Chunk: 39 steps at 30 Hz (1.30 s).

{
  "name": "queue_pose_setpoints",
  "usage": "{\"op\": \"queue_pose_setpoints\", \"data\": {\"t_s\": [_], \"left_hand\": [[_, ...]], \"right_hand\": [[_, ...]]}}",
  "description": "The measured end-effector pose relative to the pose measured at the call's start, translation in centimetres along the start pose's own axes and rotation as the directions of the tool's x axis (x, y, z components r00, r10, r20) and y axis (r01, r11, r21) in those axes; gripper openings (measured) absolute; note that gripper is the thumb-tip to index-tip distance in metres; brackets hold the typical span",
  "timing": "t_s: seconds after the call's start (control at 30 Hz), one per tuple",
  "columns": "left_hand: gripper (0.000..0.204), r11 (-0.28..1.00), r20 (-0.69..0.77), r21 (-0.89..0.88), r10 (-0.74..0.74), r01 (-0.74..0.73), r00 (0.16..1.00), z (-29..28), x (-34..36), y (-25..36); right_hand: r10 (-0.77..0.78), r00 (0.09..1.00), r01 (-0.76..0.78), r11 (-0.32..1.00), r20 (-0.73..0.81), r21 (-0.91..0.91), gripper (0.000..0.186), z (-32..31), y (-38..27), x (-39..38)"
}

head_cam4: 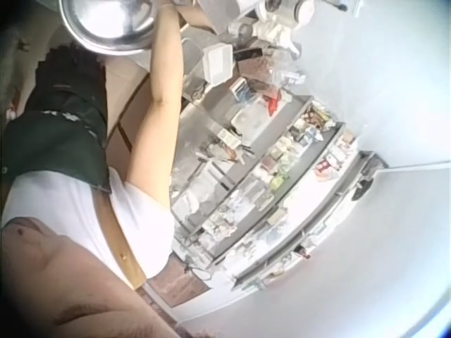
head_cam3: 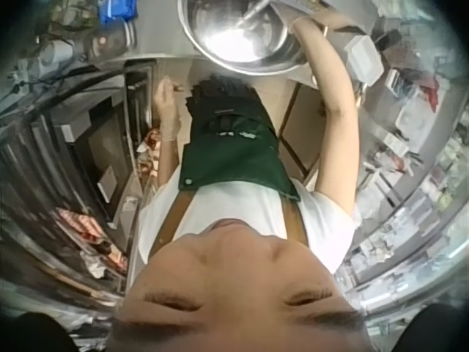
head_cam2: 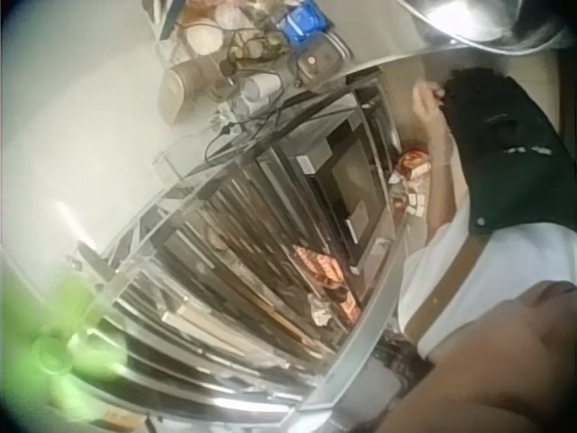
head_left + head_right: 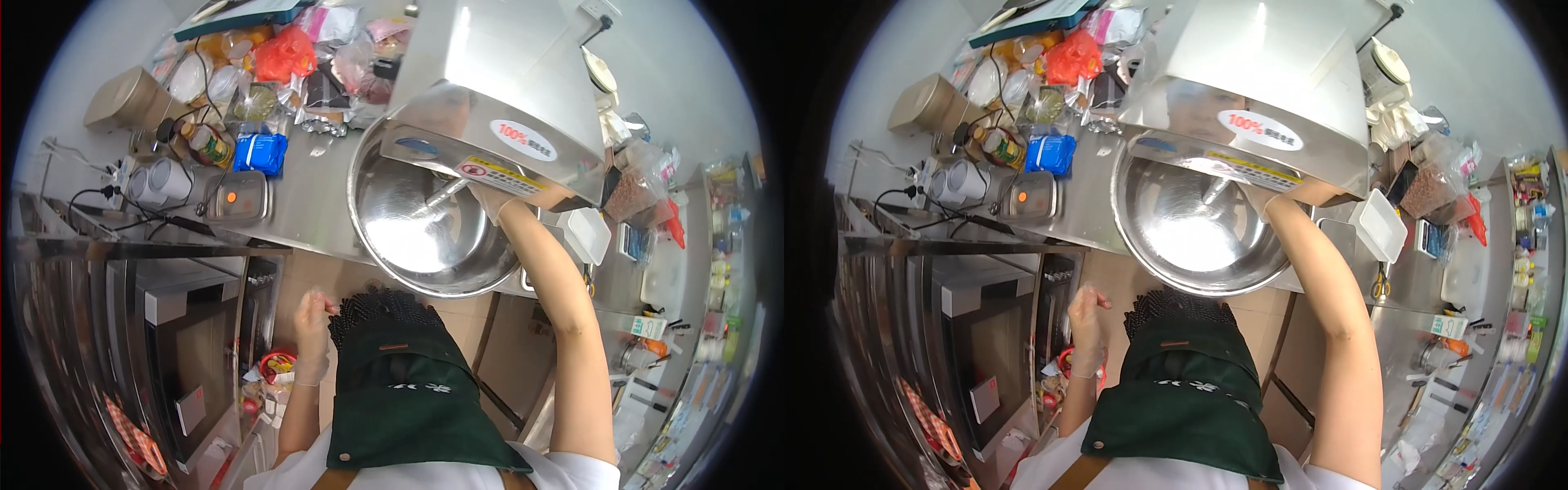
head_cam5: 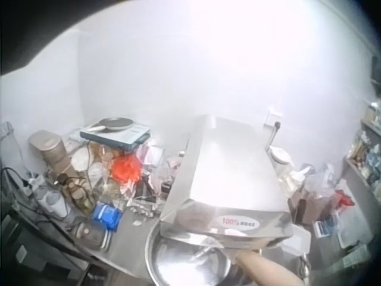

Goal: Manually knead a large piece of dough on a stainless steel work table after removing it from a mixer.

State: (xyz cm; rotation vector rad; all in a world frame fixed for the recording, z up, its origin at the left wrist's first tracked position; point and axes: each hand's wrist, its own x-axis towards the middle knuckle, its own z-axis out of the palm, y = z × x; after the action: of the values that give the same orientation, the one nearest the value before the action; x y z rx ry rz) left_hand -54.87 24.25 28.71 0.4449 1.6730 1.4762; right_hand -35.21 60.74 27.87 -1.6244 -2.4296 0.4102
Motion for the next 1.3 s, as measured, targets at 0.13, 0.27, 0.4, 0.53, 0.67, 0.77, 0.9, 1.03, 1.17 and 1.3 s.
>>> {"op": "queue_pose_setpoints", "data": {"t_s": [0.13, 0.27, 0.4, 0.53, 0.67, 0.77, 0.9, 1.03, 1.17, 1.3], "left_hand": [[0.034, 1.0, -0.056, -0.002, 0.014, -0.014, 0.998, -1.2, 0.0, -0.4], [0.034, 1.0, -0.082, -0.015, 0.023, -0.025, 0.996, -1.0, 0.0, 0.1], [0.033, 0.997, -0.087, -0.071, 0.007, -0.013, 0.996, -0.5, -0.2, 0.5], [0.034, 0.998, -0.106, -0.063, 0.016, -0.022, 0.994, -0.7, -0.7, 0.3], [0.034, 0.998, -0.121, -0.067, -0.004, -0.004, 0.993, -1.4, -1.1, -0.1], [0.035, 0.996, -0.114, -0.084, 0.013, -0.023, 0.993, -1.8, -1.0, -0.4], [0.035, 0.996, -0.128, -0.075, 0.037, -0.047, 0.991, -2.3, -0.8, -0.4], [0.033, 0.993, -0.154, -0.108, 0.027, -0.044, 0.988, -2.8, -0.8, -0.5], [0.029, 0.984, -0.143, -0.173, 0.01, -0.035, 0.99, -2.8, -0.8, -0.9], [0.028, 0.988, -0.113, -0.155, 0.011, -0.028, 0.994, -2.5, -0.6, -1.3]], "right_hand": [[-0.013, 0.997, 0.016, 0.999, 0.07, -0.047, 0.033, 0.5, -1.8, 1.1], [-0.024, 0.995, 0.031, 0.997, 0.097, -0.07, 0.032, 0.7, -2.7, 1.6], [-0.032, 0.992, 0.042, 0.996, 0.119, -0.083, 0.032, 0.5, -2.6, 1.6], [-0.045, 0.99, 0.057, 0.995, 0.136, -0.083, 0.031, -0.2, -1.7, 1.0], [-0.052, 0.985, 0.066, 0.995, 0.167, -0.078, 0.03, -1.7, -0.7, -0.3], [-0.064, 0.979, 0.081, 0.993, 0.194, -0.085, 0.03, -2.3, -0.8, -0.5], [-0.076, 0.971, 0.101, 0.989, 0.225, -0.106, 0.029, -1.5, -2.3, 0.8], [-0.079, 0.969, 0.109, 0.987, 0.236, -0.119, 0.029, -0.8, -3.4, 1.7], [-0.079, 0.964, 0.11, 0.988, 0.254, -0.108, 0.028, -1.6, -3.3, 1.0], [-0.084, 0.959, 0.11, 0.99, 0.272, -0.083, 0.027, -2.6, -3.0, -0.3]]}}
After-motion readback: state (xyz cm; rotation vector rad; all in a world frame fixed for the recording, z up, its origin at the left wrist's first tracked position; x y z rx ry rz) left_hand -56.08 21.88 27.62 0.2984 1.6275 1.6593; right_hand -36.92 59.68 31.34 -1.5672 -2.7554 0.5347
